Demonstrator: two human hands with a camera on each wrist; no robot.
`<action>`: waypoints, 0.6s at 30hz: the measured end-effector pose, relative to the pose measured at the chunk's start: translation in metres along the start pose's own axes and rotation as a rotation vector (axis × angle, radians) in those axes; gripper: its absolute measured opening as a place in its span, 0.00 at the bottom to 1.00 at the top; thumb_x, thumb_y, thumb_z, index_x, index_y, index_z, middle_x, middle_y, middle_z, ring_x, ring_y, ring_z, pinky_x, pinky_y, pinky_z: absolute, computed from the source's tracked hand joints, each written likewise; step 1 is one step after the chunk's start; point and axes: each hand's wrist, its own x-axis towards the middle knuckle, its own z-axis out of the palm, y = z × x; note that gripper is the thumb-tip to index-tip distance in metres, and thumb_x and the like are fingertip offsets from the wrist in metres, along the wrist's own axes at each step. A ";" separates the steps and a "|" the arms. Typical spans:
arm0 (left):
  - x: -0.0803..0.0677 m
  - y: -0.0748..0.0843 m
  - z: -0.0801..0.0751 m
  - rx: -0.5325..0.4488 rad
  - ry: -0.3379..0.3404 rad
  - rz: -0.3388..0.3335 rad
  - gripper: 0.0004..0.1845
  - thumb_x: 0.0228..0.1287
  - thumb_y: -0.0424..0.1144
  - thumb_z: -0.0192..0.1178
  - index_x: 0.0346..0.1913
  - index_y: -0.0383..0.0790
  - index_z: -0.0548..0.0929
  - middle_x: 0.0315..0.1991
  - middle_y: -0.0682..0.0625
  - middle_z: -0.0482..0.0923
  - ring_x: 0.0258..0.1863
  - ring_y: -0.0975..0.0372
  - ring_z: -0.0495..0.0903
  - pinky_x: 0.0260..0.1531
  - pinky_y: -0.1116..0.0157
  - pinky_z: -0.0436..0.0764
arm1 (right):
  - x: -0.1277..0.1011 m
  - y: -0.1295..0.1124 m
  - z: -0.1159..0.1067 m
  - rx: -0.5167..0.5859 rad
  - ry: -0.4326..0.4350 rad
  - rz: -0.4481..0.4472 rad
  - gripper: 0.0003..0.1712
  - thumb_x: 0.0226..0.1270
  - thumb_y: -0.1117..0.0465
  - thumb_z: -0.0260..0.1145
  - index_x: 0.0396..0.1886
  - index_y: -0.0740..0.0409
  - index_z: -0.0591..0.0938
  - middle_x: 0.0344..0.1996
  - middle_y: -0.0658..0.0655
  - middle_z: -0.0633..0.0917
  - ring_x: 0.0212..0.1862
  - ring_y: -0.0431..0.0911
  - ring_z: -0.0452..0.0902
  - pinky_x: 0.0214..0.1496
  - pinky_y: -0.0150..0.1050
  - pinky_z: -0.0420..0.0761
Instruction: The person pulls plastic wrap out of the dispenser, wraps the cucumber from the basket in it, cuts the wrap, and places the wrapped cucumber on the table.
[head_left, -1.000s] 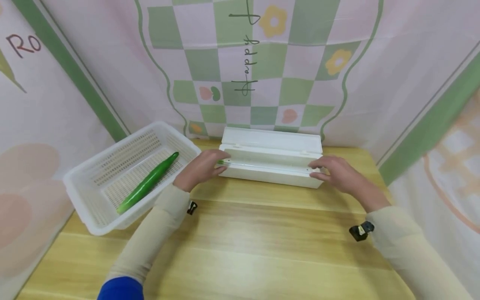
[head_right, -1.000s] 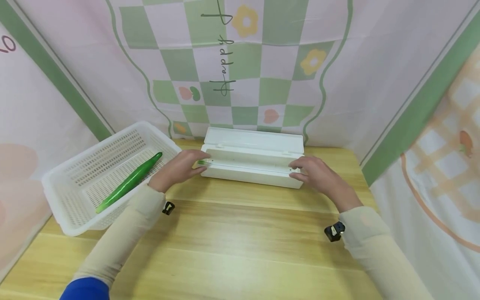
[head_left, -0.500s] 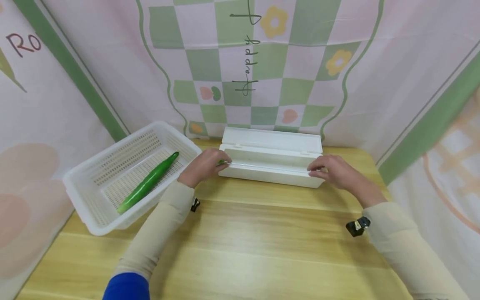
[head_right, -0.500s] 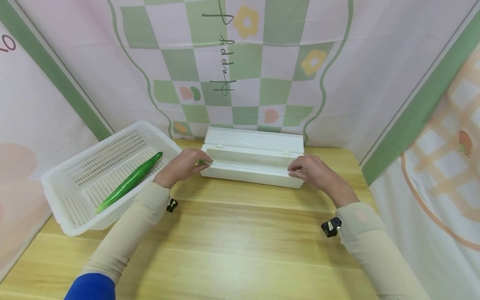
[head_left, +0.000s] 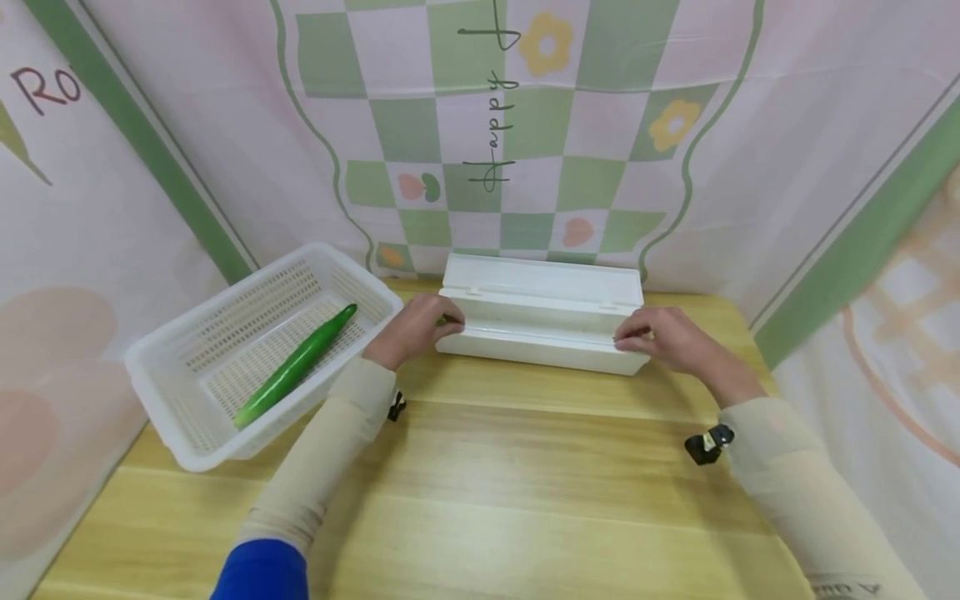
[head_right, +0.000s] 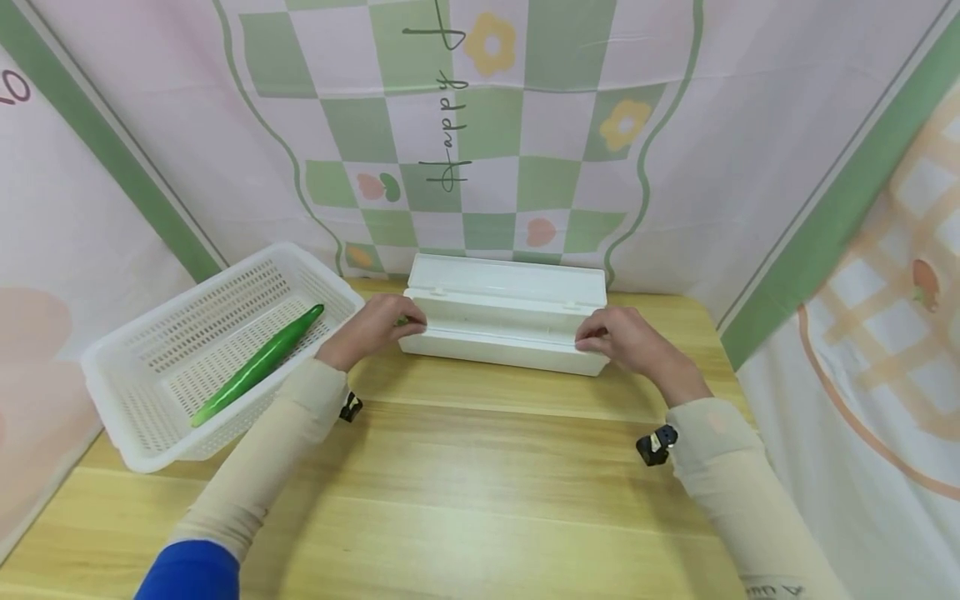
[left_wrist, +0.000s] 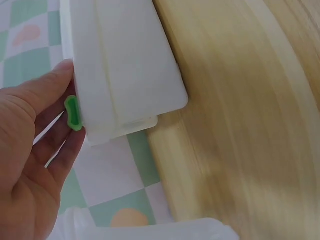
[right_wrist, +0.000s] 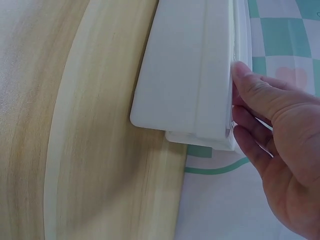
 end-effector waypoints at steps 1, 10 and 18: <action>0.001 0.000 0.001 -0.012 0.002 -0.010 0.08 0.72 0.35 0.67 0.48 0.37 0.92 0.47 0.45 0.92 0.49 0.55 0.90 0.55 0.60 0.89 | 0.000 0.001 0.000 0.002 0.006 0.001 0.02 0.69 0.62 0.75 0.38 0.53 0.92 0.39 0.52 0.92 0.43 0.48 0.86 0.48 0.47 0.87; 0.003 0.002 0.005 -0.019 0.031 -0.064 0.09 0.73 0.36 0.66 0.49 0.36 0.91 0.48 0.44 0.92 0.49 0.54 0.90 0.57 0.59 0.88 | 0.003 0.001 0.002 -0.009 0.010 0.005 0.03 0.74 0.65 0.70 0.40 0.57 0.89 0.34 0.51 0.88 0.38 0.42 0.81 0.41 0.37 0.83; 0.007 0.007 0.007 0.065 0.024 -0.041 0.06 0.76 0.33 0.63 0.45 0.36 0.89 0.43 0.44 0.90 0.46 0.54 0.87 0.53 0.58 0.88 | 0.004 0.001 0.004 -0.032 0.008 0.027 0.05 0.78 0.66 0.65 0.42 0.62 0.86 0.33 0.54 0.86 0.36 0.43 0.75 0.41 0.42 0.80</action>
